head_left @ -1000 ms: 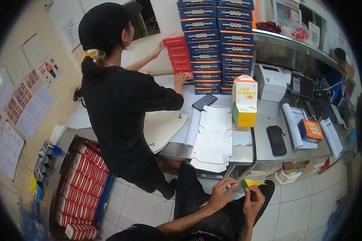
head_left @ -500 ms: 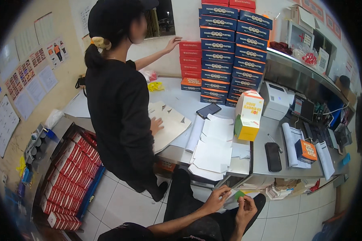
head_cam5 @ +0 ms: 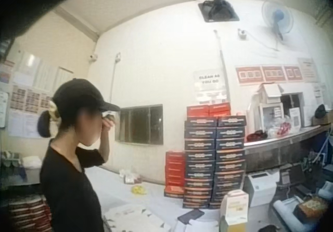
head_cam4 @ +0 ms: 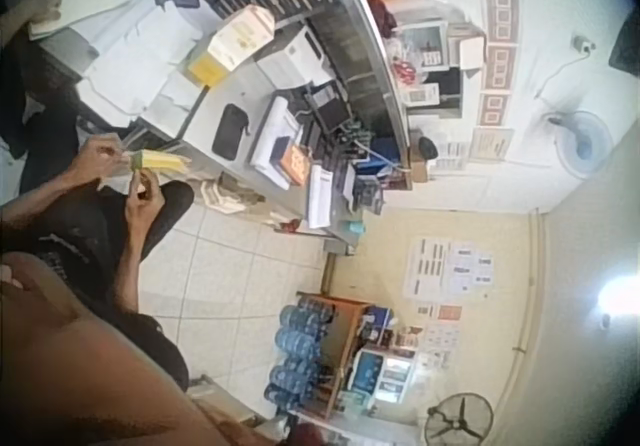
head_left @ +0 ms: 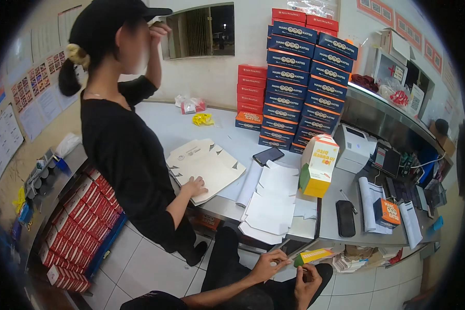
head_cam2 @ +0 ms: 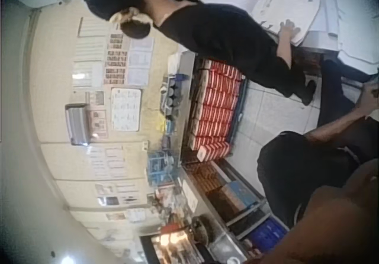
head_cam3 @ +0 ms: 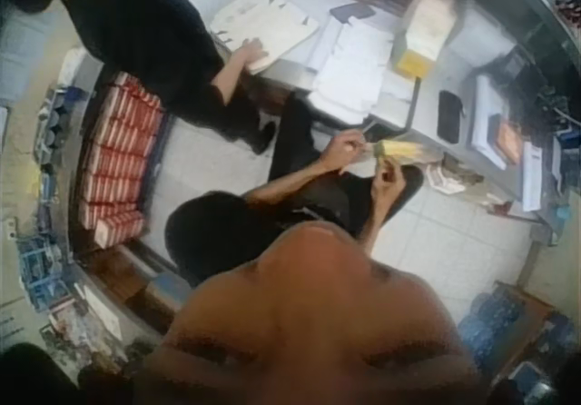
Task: The person folds and assembles cardboard food boxes by hand at a counter, pressing down on the pre-scored lines to form the box shape, while another person nearby also works on packaging.
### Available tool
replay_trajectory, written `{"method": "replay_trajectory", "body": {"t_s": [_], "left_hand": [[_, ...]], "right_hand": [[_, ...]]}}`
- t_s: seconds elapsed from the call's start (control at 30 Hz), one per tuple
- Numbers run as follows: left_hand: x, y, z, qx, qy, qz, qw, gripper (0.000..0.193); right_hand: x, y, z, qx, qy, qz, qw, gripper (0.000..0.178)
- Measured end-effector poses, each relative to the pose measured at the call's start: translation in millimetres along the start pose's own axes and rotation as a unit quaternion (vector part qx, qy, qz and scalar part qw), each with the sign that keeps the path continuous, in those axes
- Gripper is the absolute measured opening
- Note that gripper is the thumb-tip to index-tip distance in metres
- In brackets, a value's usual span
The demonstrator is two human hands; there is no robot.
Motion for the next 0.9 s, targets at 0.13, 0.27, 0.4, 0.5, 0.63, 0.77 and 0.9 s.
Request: {"method": "replay_trajectory", "body": {"t_s": [0.13,0.27,0.4,0.5,0.63,0.77,0.9], "left_hand": [[-2,22,3,-0.009,-0.016,0.020,1.000,0.010],[-14,32,11,0.017,-0.029,0.035,0.999,0.009],[-18,27,6,0.036,0.025,0.017,0.999,0.009],[-17,30,-3,0.039,0.069,0.039,0.996,0.010],[-14,29,-5,0.051,0.096,0.033,0.994,0.011],[-13,34,-12,0.132,0.118,0.041,0.983,0.013],[-13,50,-8,0.219,0.149,0.099,0.959,0.012]], "right_hand": [[3,-2,-1,0.018,0.031,-0.028,0.999,0.011],[7,-2,-9,-0.018,0.091,-0.019,0.995,0.011],[13,-19,5,-0.072,0.007,-0.103,0.992,0.015],[10,-33,18,-0.092,-0.026,-0.138,0.986,0.014],[4,-43,32,-0.171,-0.044,-0.142,0.974,0.011],[0,-35,46,-0.091,-0.096,-0.038,0.991,0.021],[-3,-32,50,-0.060,-0.155,-0.037,0.985,0.034]]}}
Point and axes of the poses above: each hand's wrist, its own x-axis towards the middle knuckle, its own z-axis out of the palm, y = z × x, the point moved 9 cm from there along x, towards the middle knuckle, and after that the axes turned 8 degrees about -z, right-handed, at the moved point
